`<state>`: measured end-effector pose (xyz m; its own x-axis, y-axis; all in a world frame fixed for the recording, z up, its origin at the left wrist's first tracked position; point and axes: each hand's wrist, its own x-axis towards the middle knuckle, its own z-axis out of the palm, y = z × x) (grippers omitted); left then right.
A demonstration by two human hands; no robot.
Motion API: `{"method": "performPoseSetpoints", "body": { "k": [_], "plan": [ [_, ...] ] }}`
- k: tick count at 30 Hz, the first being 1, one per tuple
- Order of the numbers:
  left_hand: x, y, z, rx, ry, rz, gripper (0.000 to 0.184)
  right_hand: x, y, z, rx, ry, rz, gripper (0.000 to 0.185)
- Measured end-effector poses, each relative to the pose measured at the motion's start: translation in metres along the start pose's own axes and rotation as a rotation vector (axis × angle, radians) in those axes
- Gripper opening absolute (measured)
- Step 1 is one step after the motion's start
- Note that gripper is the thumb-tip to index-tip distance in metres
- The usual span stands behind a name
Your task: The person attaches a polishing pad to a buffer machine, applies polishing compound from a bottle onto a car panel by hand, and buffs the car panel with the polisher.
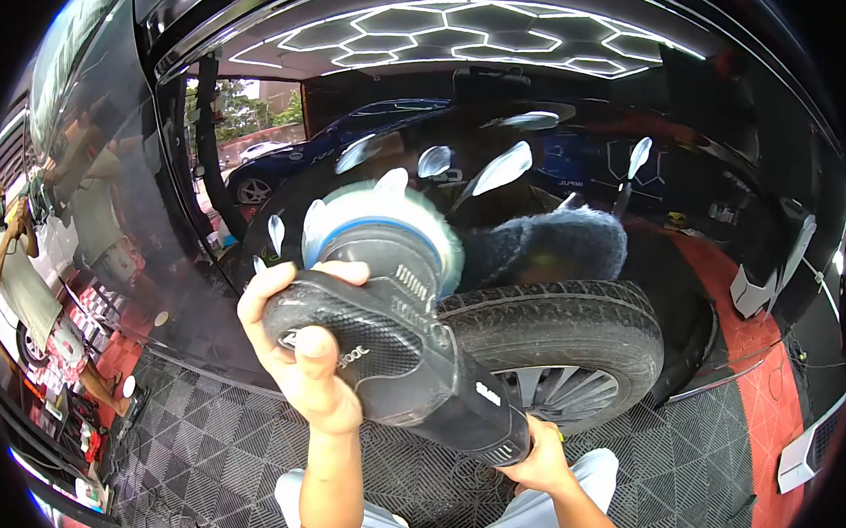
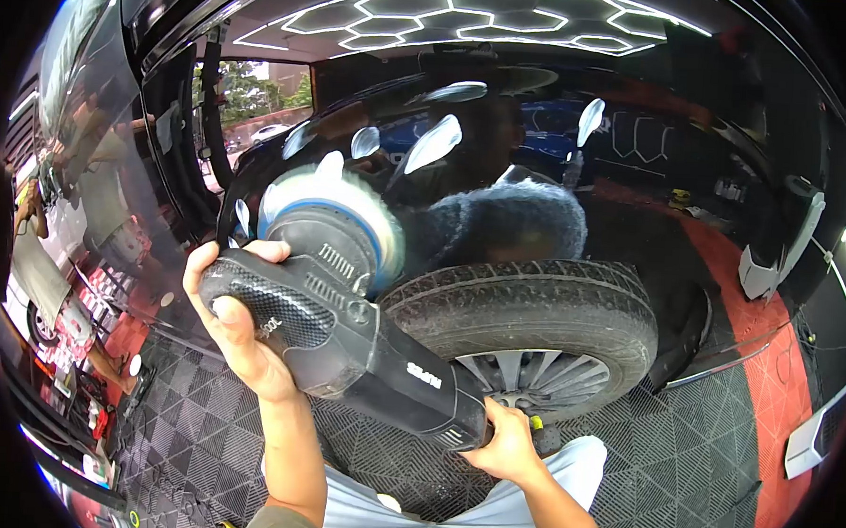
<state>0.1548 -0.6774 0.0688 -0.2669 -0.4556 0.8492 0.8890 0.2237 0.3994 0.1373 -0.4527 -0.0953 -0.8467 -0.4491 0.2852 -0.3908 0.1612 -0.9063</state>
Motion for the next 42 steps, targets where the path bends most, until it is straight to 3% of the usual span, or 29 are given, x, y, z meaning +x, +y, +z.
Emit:
{"method": "performPoseSetpoints", "body": {
  "k": [2, 4, 6, 10, 11, 12, 14, 18, 19, 26, 28, 32, 33, 34, 38, 42],
  "plan": [
    [0.002, 0.004, 0.013, 0.076, -0.107, 0.005, 0.061, -0.005, -0.009, -0.013, 0.077, 0.014, 0.084, 0.051],
    [0.002, 0.007, 0.033, 0.045, -0.099, -0.013, 0.064, -0.012, 0.003, -0.024, 0.044, 0.012, 0.022, 0.053],
    [0.002, 0.010, 0.049, 0.037, -0.128, -0.011, 0.064, -0.017, 0.001, -0.036, 0.141, 0.028, 0.136, 0.054],
    [0.001, 0.014, 0.083, -0.142, -0.180, -0.052, 0.062, -0.025, -0.027, -0.061, 0.079, 0.036, 0.224, 0.052],
    [0.003, 0.010, 0.092, -0.239, -0.203, -0.029, 0.053, -0.026, -0.012, -0.063, -0.015, 0.113, -0.021, 0.046],
    [0.003, 0.008, 0.100, -0.337, -0.222, -0.005, 0.046, -0.030, -0.013, -0.069, -0.031, 0.103, -0.022, 0.046],
    [0.000, 0.015, 0.118, -0.423, -0.223, -0.156, 0.045, -0.037, -0.017, -0.080, -0.016, 0.147, 0.048, 0.041],
    [0.005, 0.007, 0.139, -0.223, -0.321, 0.076, 0.044, -0.038, -0.033, -0.078, 0.087, 0.337, -0.039, 0.040],
    [0.004, 0.009, 0.137, -0.257, -0.329, -0.009, 0.045, -0.041, -0.034, -0.077, 0.044, 0.361, -0.016, 0.039],
    [0.004, -0.008, 0.056, -0.229, -0.214, 0.059, 0.043, -0.019, -0.039, -0.026, -0.122, 0.260, -0.063, 0.031],
    [0.000, -0.010, 0.025, -0.437, -0.069, -0.078, 0.041, -0.007, -0.039, -0.003, -0.121, 0.202, -0.069, 0.031],
    [0.002, -0.021, -0.047, -0.556, -0.011, -0.061, 0.043, 0.011, -0.012, 0.033, -0.228, 0.052, -0.051, 0.037],
    [0.002, -0.027, -0.065, -0.518, -0.004, -0.041, 0.044, 0.016, -0.004, 0.043, -0.224, 0.007, -0.058, 0.038],
    [0.000, -0.030, -0.080, -0.387, 0.049, -0.068, 0.056, 0.019, 0.001, 0.051, -0.219, -0.036, -0.067, 0.038],
    [-0.016, -0.041, -0.128, -0.359, 0.176, -0.127, 0.060, 0.031, 0.008, 0.086, -0.329, -0.048, -0.121, 0.044],
    [-0.033, -0.061, -0.166, -0.211, 0.197, -0.060, 0.057, 0.035, 0.016, 0.112, -0.327, -0.039, -0.080, 0.049]
  ]
}}
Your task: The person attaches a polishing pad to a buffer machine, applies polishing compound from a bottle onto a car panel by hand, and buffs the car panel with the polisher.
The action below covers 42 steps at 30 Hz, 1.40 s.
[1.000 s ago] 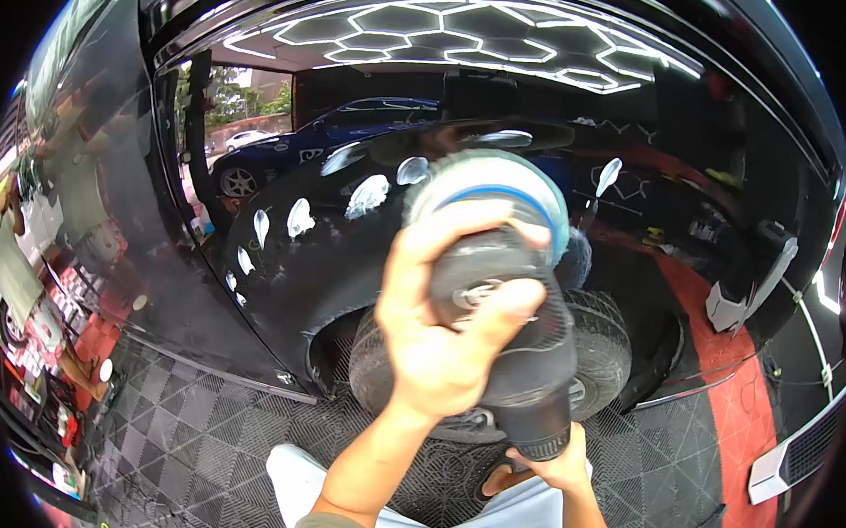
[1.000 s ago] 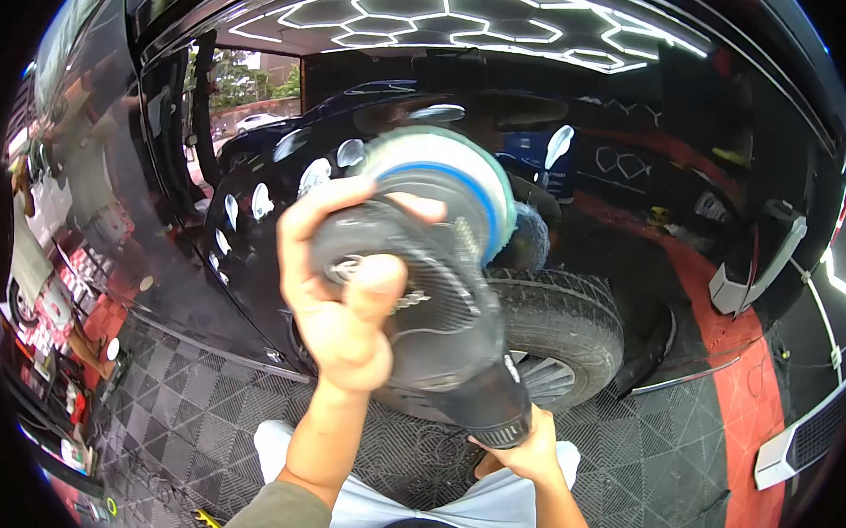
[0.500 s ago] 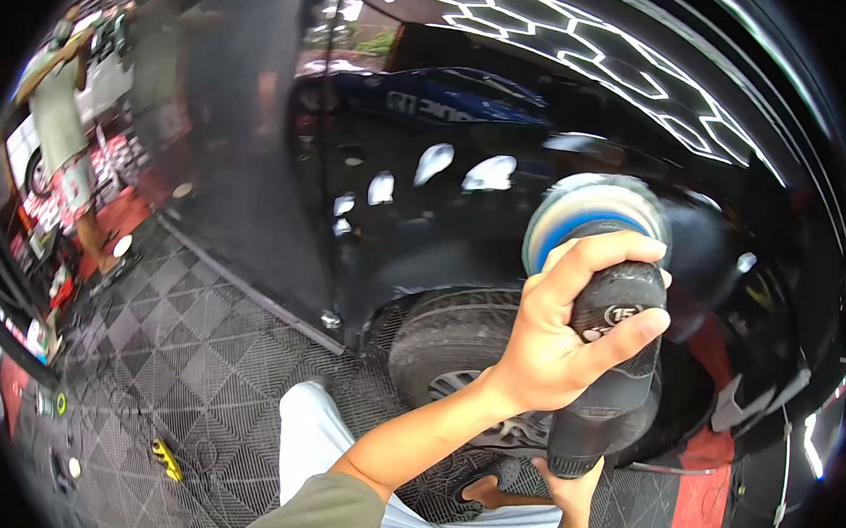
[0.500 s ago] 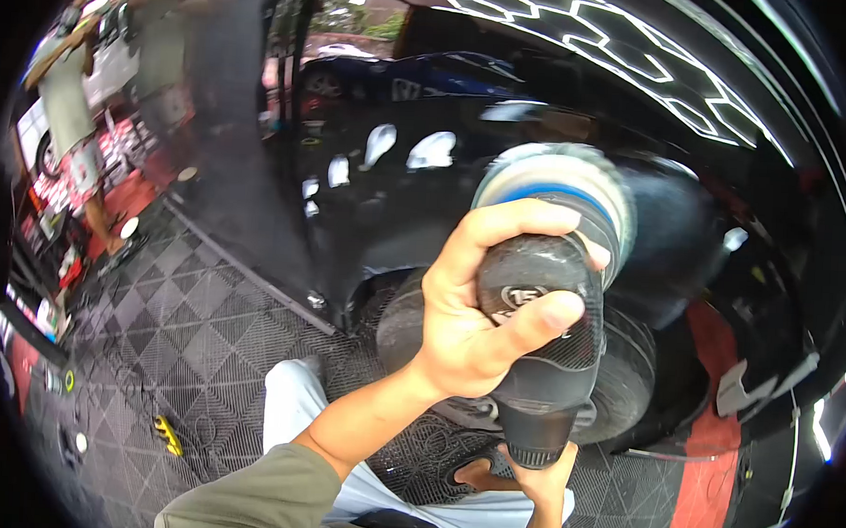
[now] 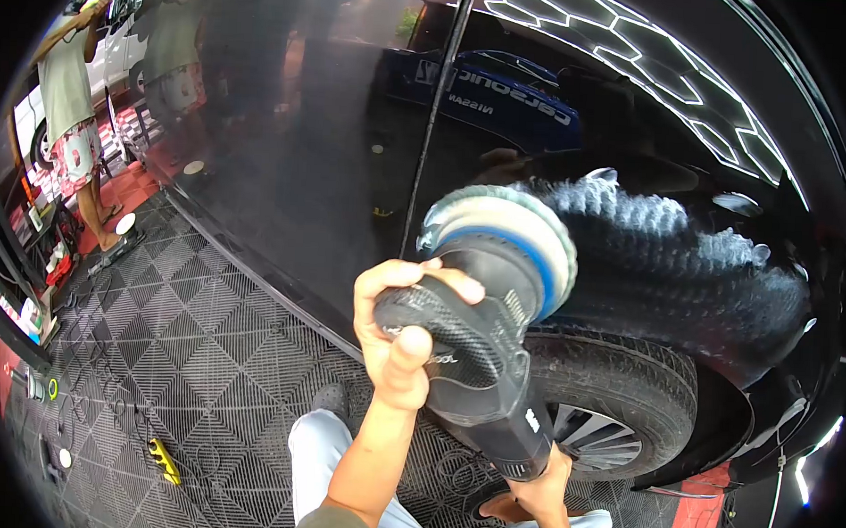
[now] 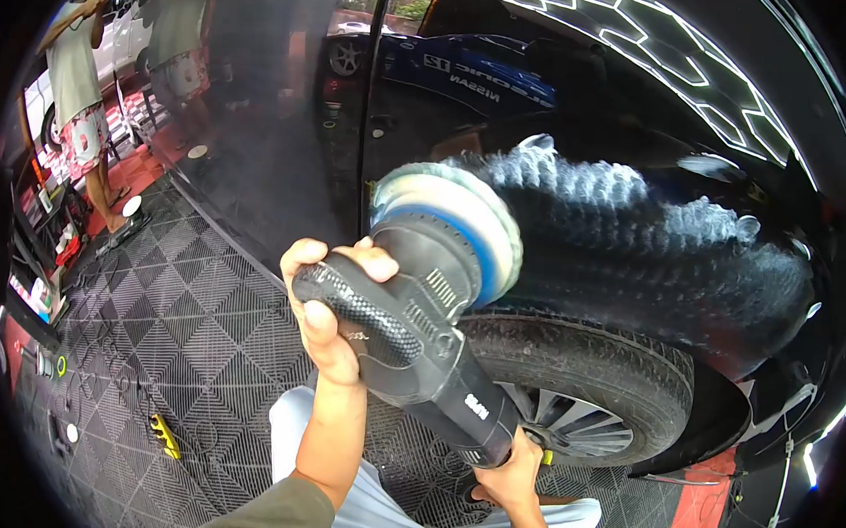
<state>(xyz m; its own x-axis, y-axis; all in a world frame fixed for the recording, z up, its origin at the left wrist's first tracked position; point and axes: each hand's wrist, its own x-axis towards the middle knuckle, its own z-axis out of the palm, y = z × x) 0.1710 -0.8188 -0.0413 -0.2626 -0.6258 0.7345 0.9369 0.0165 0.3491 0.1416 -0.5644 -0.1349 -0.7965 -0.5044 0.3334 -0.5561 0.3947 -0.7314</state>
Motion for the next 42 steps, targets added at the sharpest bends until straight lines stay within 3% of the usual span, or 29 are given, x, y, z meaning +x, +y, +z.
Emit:
{"method": "performPoseSetpoints", "body": {
  "k": [2, 4, 15, 19, 30, 39, 42],
  "plan": [
    [-0.004, -0.007, -0.012, -0.153, 0.108, 0.032, 0.055, 0.002, -0.004, 0.010, -0.014, 0.006, 0.021, 0.047],
    [-0.009, -0.013, -0.028, -0.118, 0.116, 0.042, 0.057, -0.002, 0.003, 0.018, -0.079, -0.035, 0.098, 0.043],
    [-0.011, -0.020, -0.067, -0.024, 0.087, 0.072, 0.052, -0.001, 0.006, 0.049, -0.121, -0.004, 0.059, 0.041],
    [0.006, -0.012, -0.066, -0.002, 0.094, 0.067, 0.059, 0.002, 0.001, 0.055, -0.116, -0.005, 0.078, 0.043],
    [0.027, 0.004, -0.026, 0.071, 0.034, 0.062, 0.058, 0.001, -0.012, 0.031, -0.005, 0.008, 0.129, 0.039],
    [0.033, 0.013, 0.021, 0.064, -0.010, 0.019, 0.060, -0.007, -0.025, -0.002, 0.061, -0.006, 0.173, 0.048],
    [0.035, 0.018, 0.034, 0.091, -0.023, 0.003, 0.060, -0.009, -0.024, -0.006, 0.113, 0.053, 0.177, 0.039]
  ]
}}
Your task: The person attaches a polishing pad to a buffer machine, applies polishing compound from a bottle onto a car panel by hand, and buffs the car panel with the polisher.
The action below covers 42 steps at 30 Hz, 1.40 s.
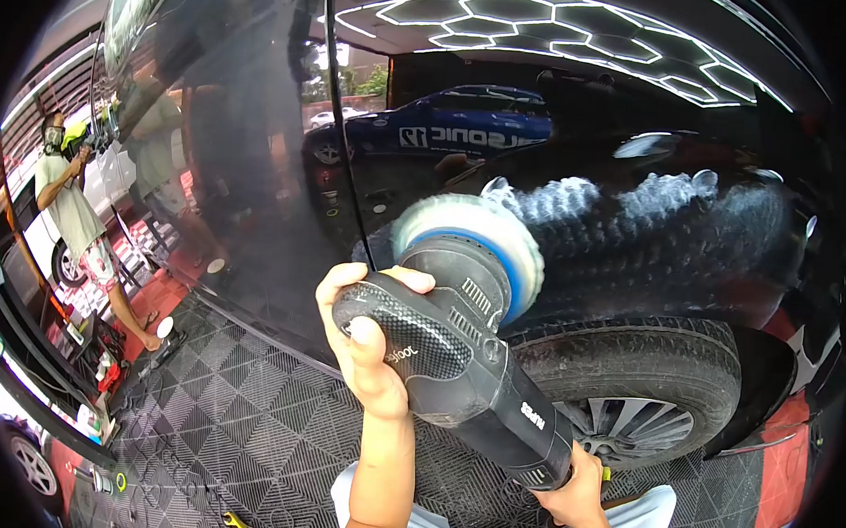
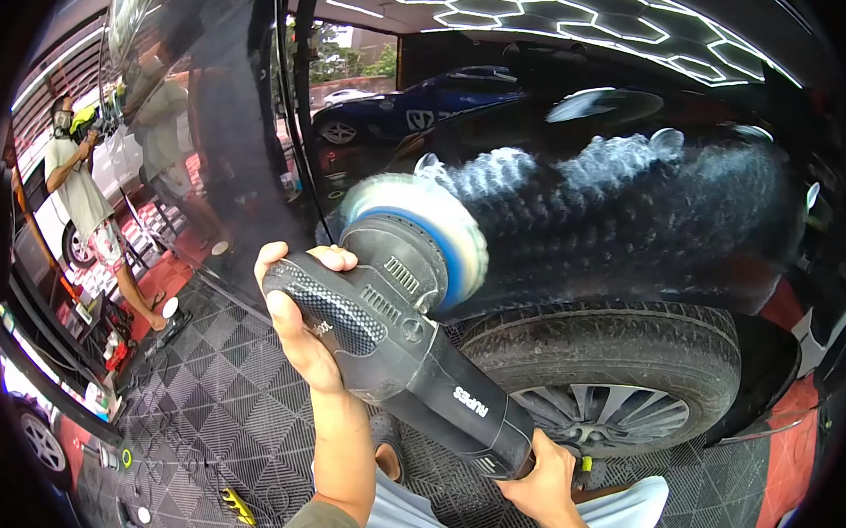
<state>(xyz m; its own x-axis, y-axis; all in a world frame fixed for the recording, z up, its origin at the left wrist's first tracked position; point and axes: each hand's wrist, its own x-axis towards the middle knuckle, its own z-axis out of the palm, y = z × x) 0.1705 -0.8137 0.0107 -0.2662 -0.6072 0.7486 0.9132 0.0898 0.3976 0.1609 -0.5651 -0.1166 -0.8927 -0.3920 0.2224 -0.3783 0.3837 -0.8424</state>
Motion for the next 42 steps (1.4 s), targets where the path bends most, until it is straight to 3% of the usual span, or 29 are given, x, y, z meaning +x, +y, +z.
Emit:
{"method": "performPoseSetpoints", "body": {
  "k": [2, 5, 29, 42],
  "plan": [
    [0.002, 0.002, 0.007, 0.012, -0.008, -0.001, 0.060, -0.001, 0.007, -0.003, -0.005, 0.038, -0.103, 0.038],
    [0.004, 0.007, 0.016, 0.038, -0.022, -0.003, 0.060, -0.006, 0.005, -0.011, -0.007, -0.005, -0.016, 0.039],
    [0.011, 0.018, 0.104, 0.131, -0.118, 0.051, 0.062, -0.005, 0.000, -0.072, 0.097, 0.045, -0.087, 0.052],
    [0.005, 0.020, 0.146, 0.134, -0.169, 0.055, 0.064, -0.011, 0.005, -0.101, 0.175, 0.099, -0.098, 0.051]
  ]
}}
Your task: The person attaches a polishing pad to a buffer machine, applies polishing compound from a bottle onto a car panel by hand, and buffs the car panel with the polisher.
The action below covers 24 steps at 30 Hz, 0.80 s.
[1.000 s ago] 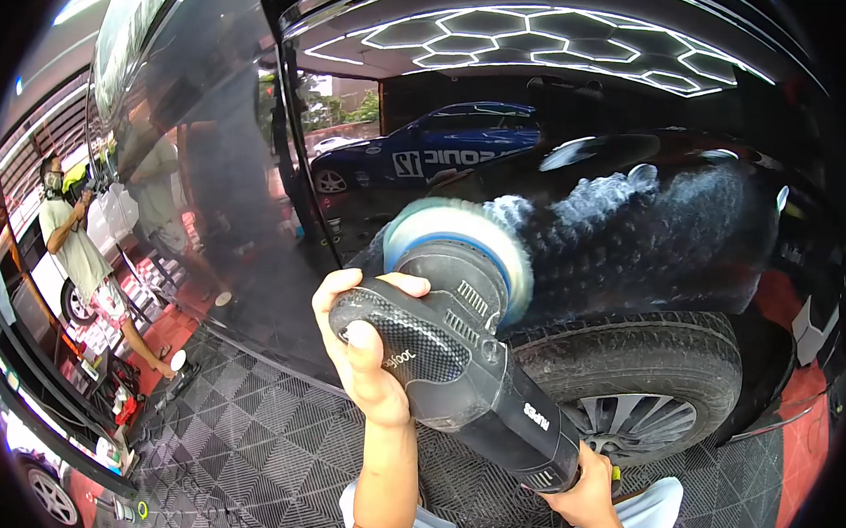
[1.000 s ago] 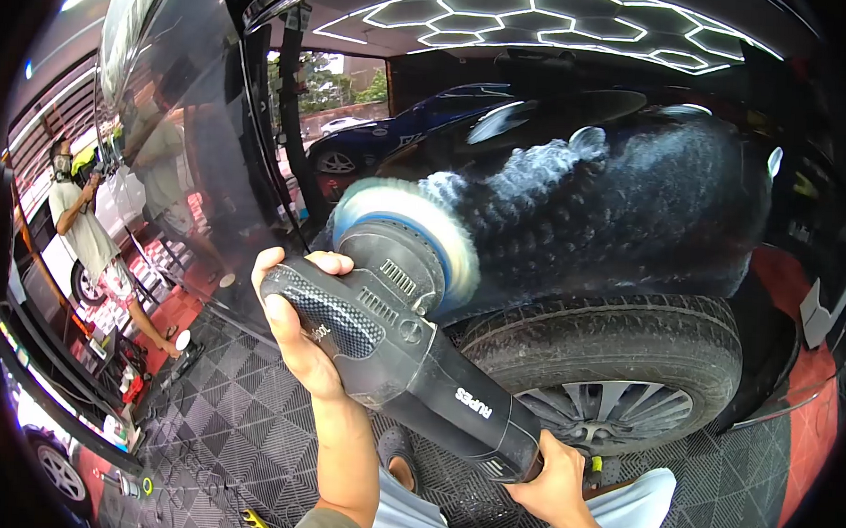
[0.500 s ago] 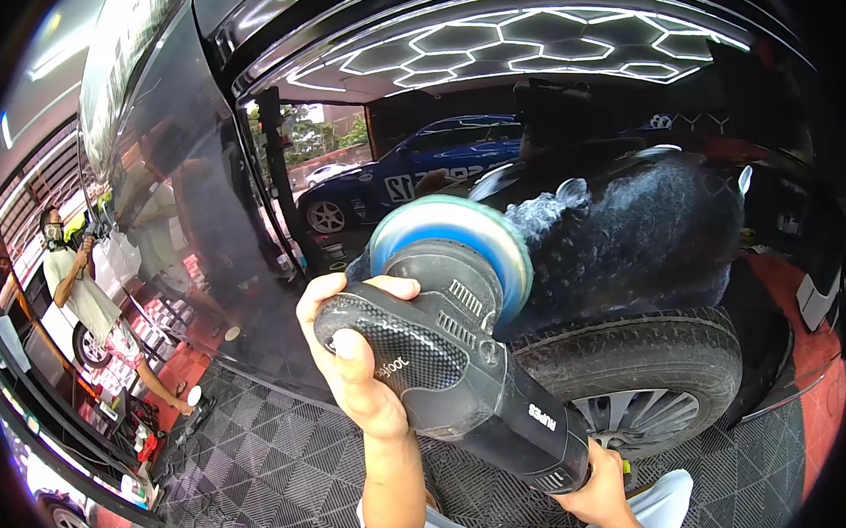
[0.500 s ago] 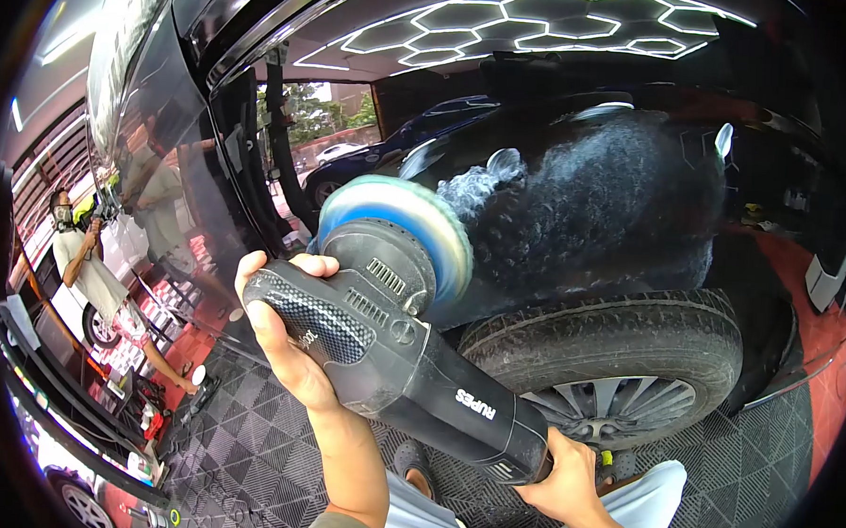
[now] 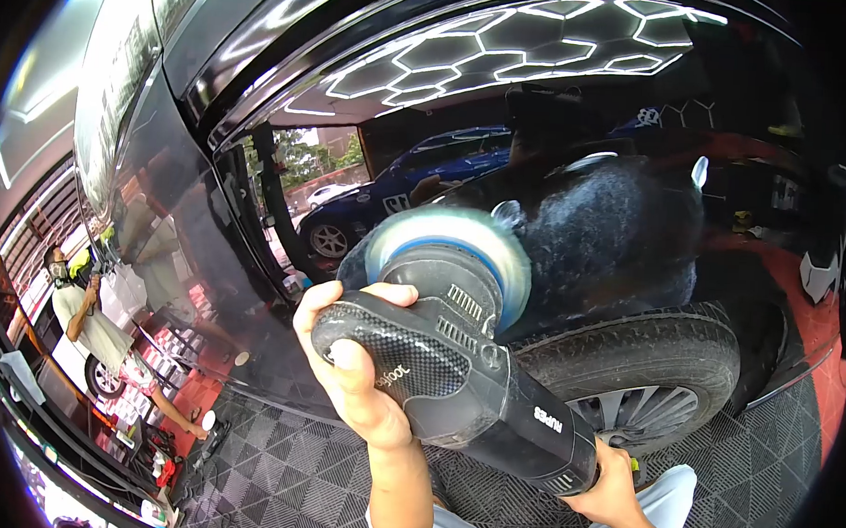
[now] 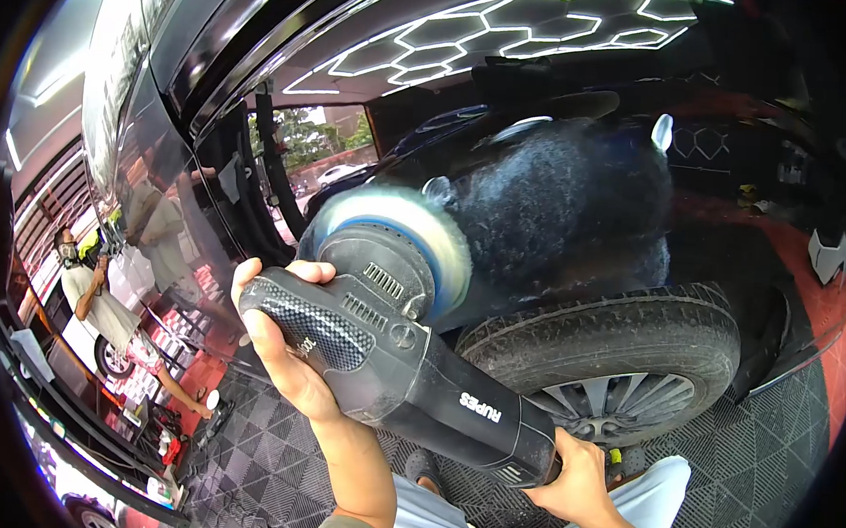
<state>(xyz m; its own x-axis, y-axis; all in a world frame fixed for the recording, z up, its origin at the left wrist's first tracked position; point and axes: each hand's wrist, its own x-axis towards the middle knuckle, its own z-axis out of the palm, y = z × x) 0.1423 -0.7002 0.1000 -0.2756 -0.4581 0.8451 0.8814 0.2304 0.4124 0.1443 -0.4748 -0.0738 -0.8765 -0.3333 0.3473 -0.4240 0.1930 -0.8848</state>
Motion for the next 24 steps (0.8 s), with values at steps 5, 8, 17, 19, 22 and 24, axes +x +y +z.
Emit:
{"method": "performPoseSetpoints", "body": {
  "k": [5, 8, 17, 19, 22, 24],
  "plan": [
    [-0.005, 0.002, 0.017, -0.026, -0.053, 0.004, 0.058, -0.006, 0.006, -0.013, 0.012, 0.000, 0.024, 0.050],
    [-0.004, 0.004, 0.034, -0.026, -0.027, 0.003, 0.062, -0.009, 0.003, -0.023, 0.010, 0.018, 0.039, 0.051],
    [-0.008, 0.013, 0.070, -0.051, -0.123, -0.021, 0.063, -0.014, -0.003, -0.048, 0.108, 0.053, 0.042, 0.057],
    [-0.009, 0.014, 0.075, -0.058, -0.130, -0.025, 0.062, -0.014, -0.003, -0.052, 0.141, 0.051, 0.054, 0.056],
    [-0.008, 0.014, 0.082, -0.058, -0.144, -0.015, 0.062, -0.016, 0.001, -0.057, 0.123, 0.044, 0.032, 0.055],
    [-0.009, 0.015, 0.089, -0.061, -0.163, -0.011, 0.062, -0.016, 0.000, -0.059, 0.147, 0.061, 0.018, 0.054]
  ]
}}
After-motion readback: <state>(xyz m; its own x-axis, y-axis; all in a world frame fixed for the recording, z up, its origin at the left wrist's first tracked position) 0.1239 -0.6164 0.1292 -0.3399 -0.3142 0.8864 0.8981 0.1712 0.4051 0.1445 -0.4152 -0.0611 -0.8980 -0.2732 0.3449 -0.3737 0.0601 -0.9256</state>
